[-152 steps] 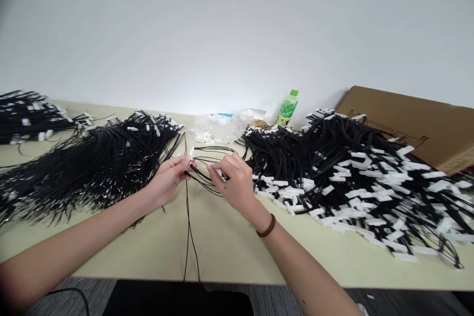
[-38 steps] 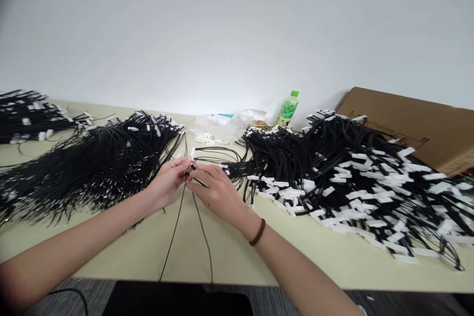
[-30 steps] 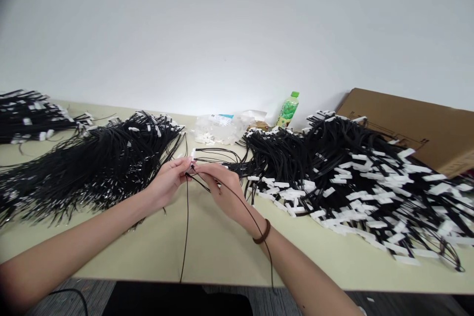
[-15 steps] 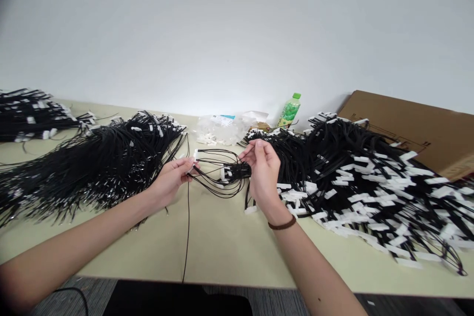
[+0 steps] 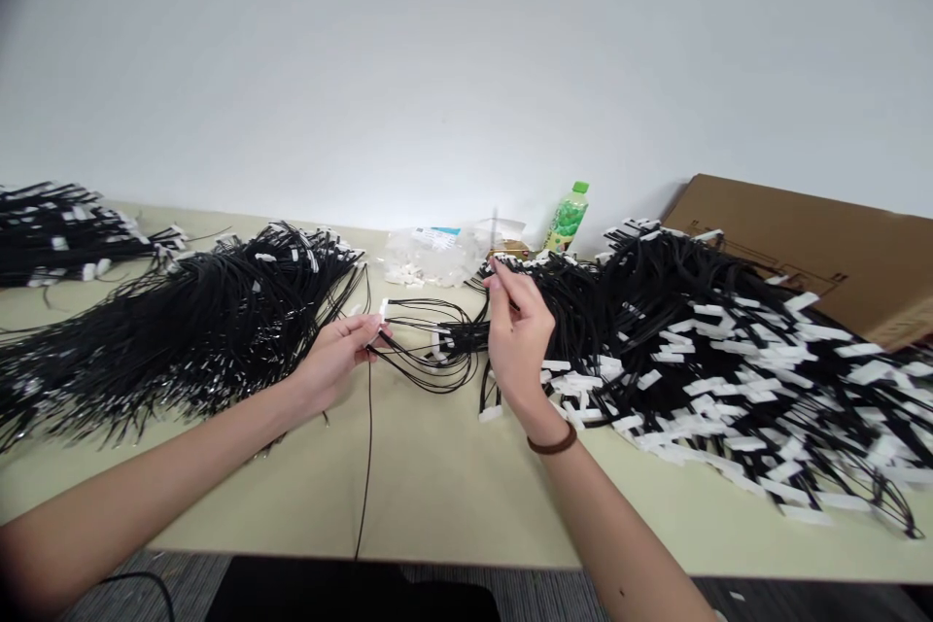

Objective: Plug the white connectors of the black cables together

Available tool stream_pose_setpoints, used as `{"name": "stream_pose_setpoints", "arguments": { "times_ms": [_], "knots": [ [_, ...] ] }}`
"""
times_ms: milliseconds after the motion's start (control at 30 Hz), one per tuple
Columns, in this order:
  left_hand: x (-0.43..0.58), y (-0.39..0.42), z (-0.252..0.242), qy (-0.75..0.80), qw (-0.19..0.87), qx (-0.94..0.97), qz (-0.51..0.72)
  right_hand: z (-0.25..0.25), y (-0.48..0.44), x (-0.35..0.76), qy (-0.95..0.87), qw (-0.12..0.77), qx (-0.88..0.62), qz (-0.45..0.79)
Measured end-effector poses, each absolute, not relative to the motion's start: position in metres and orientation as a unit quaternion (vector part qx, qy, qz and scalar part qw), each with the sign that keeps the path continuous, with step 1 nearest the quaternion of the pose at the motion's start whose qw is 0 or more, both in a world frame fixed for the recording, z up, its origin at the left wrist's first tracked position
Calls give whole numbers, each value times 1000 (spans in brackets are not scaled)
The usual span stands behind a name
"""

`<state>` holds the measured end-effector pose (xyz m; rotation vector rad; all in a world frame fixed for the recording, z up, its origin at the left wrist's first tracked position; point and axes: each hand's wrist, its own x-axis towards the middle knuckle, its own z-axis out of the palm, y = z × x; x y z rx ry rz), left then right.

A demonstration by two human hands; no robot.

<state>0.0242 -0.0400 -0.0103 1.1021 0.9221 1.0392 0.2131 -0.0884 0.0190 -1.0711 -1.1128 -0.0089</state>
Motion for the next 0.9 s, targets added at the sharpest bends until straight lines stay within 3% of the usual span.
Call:
{"name": "stream_pose_setpoints", "arguments": {
  "times_ms": [167, 300, 533, 900],
  "knots": [
    [24, -39, -10, 385, 642, 477, 461, 18, -96, 208, -663, 540, -468, -223],
    [24, -38, -11, 379, 644, 474, 466, 15, -97, 205, -722, 447, -459, -260],
    [24, -38, -10, 374, 644, 474, 469, 13, -96, 203, -761, 391, -442, -267],
    [23, -38, -9, 363, 649, 482, 464, 9, -95, 198, -781, 376, -424, -262]
  ]
}}
